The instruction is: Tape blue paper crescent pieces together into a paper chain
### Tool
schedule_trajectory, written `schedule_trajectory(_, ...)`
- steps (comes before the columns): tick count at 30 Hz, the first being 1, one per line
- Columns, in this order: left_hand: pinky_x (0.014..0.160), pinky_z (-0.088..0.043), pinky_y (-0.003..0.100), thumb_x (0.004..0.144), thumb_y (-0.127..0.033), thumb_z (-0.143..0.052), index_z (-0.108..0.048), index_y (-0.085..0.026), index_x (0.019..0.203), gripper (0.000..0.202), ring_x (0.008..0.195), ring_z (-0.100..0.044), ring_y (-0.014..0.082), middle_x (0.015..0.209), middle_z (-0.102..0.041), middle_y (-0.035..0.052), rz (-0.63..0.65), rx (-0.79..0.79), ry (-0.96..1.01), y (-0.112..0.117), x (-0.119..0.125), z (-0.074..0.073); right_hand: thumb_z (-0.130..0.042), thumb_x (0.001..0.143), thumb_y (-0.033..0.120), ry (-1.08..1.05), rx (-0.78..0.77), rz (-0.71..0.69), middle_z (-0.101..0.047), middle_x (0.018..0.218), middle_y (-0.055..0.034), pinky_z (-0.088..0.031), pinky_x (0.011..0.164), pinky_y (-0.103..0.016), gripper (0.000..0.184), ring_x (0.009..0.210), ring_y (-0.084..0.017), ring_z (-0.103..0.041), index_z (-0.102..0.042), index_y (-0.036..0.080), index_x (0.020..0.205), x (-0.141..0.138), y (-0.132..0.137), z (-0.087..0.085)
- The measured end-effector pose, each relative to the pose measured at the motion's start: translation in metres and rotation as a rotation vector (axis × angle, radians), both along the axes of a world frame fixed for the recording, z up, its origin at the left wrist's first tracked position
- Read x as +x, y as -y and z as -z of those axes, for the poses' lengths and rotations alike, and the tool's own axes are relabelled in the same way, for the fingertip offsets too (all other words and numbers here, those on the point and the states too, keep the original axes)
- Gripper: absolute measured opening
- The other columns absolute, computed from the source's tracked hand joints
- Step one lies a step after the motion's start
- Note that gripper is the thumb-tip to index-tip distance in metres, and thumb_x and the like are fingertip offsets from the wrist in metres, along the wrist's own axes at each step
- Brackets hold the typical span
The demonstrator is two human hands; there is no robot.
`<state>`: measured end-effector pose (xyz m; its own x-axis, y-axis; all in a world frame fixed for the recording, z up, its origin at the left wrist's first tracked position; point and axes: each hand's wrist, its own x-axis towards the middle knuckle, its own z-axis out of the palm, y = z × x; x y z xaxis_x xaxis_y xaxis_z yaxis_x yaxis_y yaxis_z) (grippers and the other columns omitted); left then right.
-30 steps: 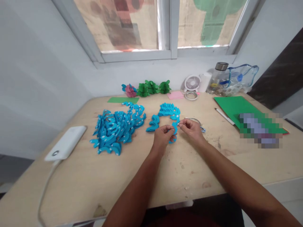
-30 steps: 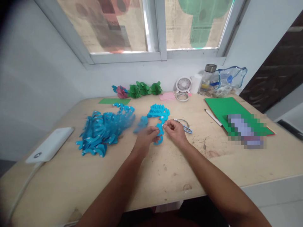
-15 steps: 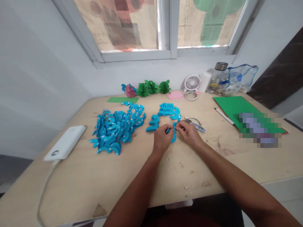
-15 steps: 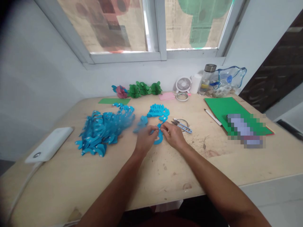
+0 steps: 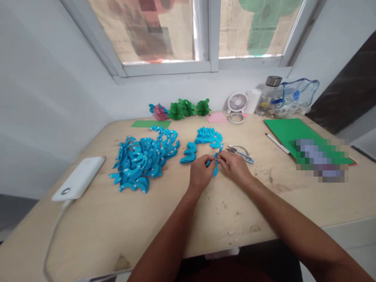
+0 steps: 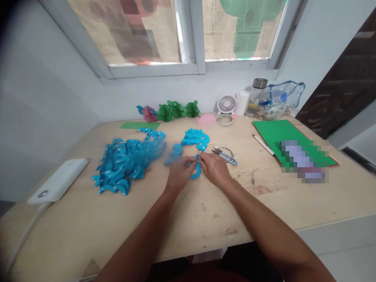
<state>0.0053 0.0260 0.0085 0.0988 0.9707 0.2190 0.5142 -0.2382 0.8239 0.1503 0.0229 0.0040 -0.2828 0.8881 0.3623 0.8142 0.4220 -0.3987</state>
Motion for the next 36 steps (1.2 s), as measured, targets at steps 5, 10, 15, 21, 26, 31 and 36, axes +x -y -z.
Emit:
schedule_trajectory(5,0.058,-0.038,0.023,0.074,-0.019,-0.049,-0.064,-0.017,0.068,0.016,0.061,-0.056,0.0123,0.065,-0.064,0.0002,0.003,-0.001,-0.039,-0.001,0.0,0.003,-0.043,0.087,0.022,0.076,0.026,0.009,-0.061,0.074,-0.0041,-0.031,0.061,-0.025,0.014,0.07,-0.016,-0.053,-0.056,0.019,0.082,-0.001,0.001,-0.002)
schedule_trajectory(10,0.06,-0.038,0.023,0.075,-0.021,-0.051,-0.063,-0.017,0.068,0.015,0.062,-0.056,0.0124,0.067,-0.065,0.0007,0.001,-0.003,-0.063,0.001,0.0,0.001,-0.041,0.089,0.022,0.125,0.068,0.022,-0.061,0.074,-0.0058,-0.031,0.063,-0.026,0.018,0.07,-0.016,-0.052,-0.057,0.017,0.082,-0.003,0.003,-0.003)
schedule_trajectory(15,0.06,-0.037,0.024,0.075,-0.019,-0.05,-0.062,-0.017,0.066,0.015,0.062,-0.056,0.0131,0.066,-0.065,0.0009,-0.021,-0.006,-0.093,0.004,0.001,-0.002,-0.041,0.088,0.021,0.123,0.085,0.025,-0.061,0.073,-0.0069,-0.032,0.065,-0.026,0.02,0.071,-0.017,-0.052,-0.058,0.017,0.081,-0.005,0.005,-0.004)
schedule_trajectory(21,0.06,-0.038,0.023,0.072,-0.019,-0.051,-0.061,-0.017,0.063,0.014,0.06,-0.055,0.0126,0.064,-0.065,0.0006,-0.042,0.01,-0.042,0.003,0.001,-0.002,-0.046,0.083,0.019,0.015,0.055,0.046,-0.062,0.076,-0.006,-0.033,0.064,-0.026,0.013,0.072,-0.017,-0.053,-0.059,0.018,0.08,-0.006,0.005,-0.002)
schedule_trajectory(26,0.057,-0.038,0.023,0.07,-0.019,-0.051,-0.061,-0.016,0.06,0.014,0.057,-0.053,0.0119,0.06,-0.063,0.0002,-0.061,0.004,-0.003,0.003,0.001,-0.002,-0.046,0.083,0.02,-0.011,0.086,0.068,-0.061,0.074,-0.0052,-0.033,0.065,-0.027,0.012,0.072,-0.017,-0.053,-0.058,0.018,0.08,-0.009,0.006,-0.001)
schedule_trajectory(31,0.057,-0.038,0.023,0.069,-0.018,-0.052,-0.061,-0.016,0.061,0.012,0.056,-0.052,0.0113,0.06,-0.062,-0.0002,-0.061,0.031,0.012,0.003,0.002,-0.002,-0.044,0.083,0.021,0.079,0.164,0.075,-0.061,0.075,-0.0074,-0.033,0.067,-0.029,0.016,0.073,-0.019,-0.053,-0.059,0.017,0.079,-0.011,0.009,-0.004)
schedule_trajectory(36,0.057,-0.038,0.022,0.068,-0.018,-0.052,-0.06,-0.016,0.061,0.012,0.056,-0.052,0.0111,0.06,-0.061,-0.0007,-0.072,0.032,0.019,0.003,0.002,-0.001,-0.041,0.085,0.023,0.15,0.21,0.091,-0.061,0.074,-0.0085,-0.032,0.066,-0.029,0.02,0.071,-0.019,-0.053,-0.059,0.017,0.078,-0.014,0.011,-0.005)
